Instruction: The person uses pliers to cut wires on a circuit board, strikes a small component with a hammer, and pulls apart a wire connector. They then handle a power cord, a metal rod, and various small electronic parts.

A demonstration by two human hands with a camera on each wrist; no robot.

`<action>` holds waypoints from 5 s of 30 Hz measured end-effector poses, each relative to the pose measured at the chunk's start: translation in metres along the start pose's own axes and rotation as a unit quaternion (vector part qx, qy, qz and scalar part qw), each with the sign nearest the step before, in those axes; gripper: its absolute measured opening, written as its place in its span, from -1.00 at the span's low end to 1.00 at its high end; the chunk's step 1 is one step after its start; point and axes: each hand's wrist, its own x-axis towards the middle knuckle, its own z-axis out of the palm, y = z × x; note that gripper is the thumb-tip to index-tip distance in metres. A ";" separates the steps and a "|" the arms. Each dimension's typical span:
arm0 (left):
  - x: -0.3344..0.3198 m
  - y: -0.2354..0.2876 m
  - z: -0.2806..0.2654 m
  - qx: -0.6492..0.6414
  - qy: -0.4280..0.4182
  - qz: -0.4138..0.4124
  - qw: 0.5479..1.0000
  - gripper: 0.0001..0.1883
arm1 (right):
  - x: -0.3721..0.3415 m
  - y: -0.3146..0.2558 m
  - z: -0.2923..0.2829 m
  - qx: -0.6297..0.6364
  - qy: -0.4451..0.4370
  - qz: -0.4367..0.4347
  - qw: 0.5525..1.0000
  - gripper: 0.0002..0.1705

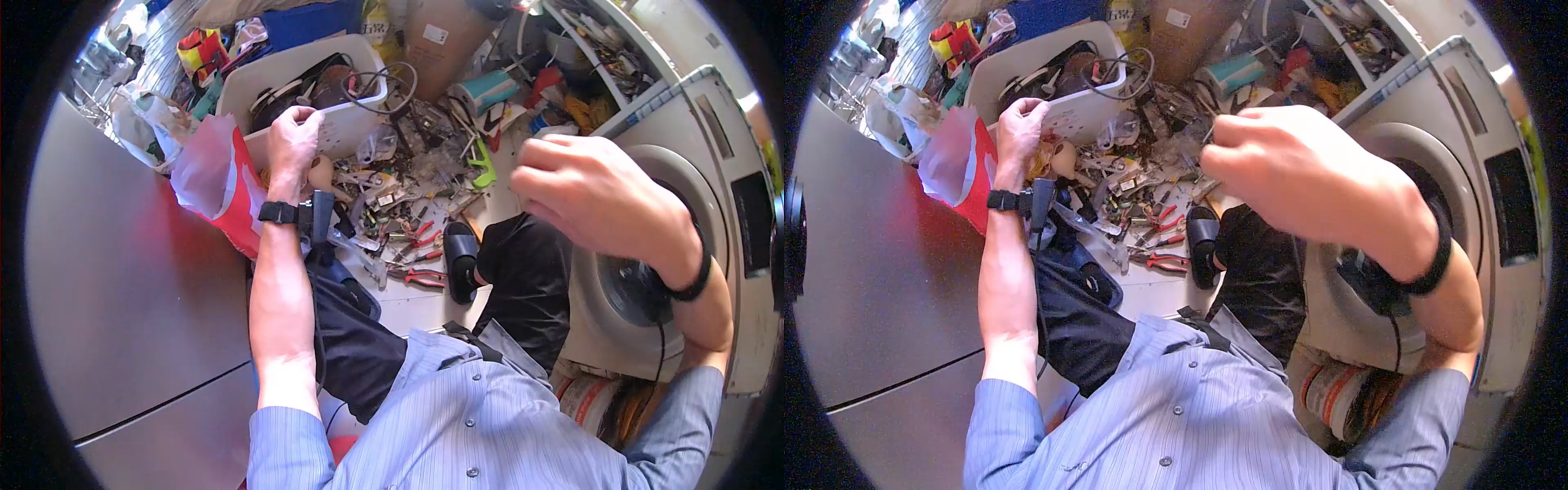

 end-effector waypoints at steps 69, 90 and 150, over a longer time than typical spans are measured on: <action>0.004 -0.009 0.160 0.331 -0.571 0.086 0.746 -0.65 | 0.292 0.179 0.555 0.305 0.010 0.103 0.947 -0.36; -0.001 -0.008 0.143 0.316 -0.558 0.108 0.759 -0.68 | 0.325 0.181 0.586 0.662 0.047 0.289 0.690 -0.56; -0.015 -0.033 0.129 0.214 -0.391 0.262 0.856 -0.85 | 0.346 0.338 0.258 0.243 0.173 0.209 0.931 -0.79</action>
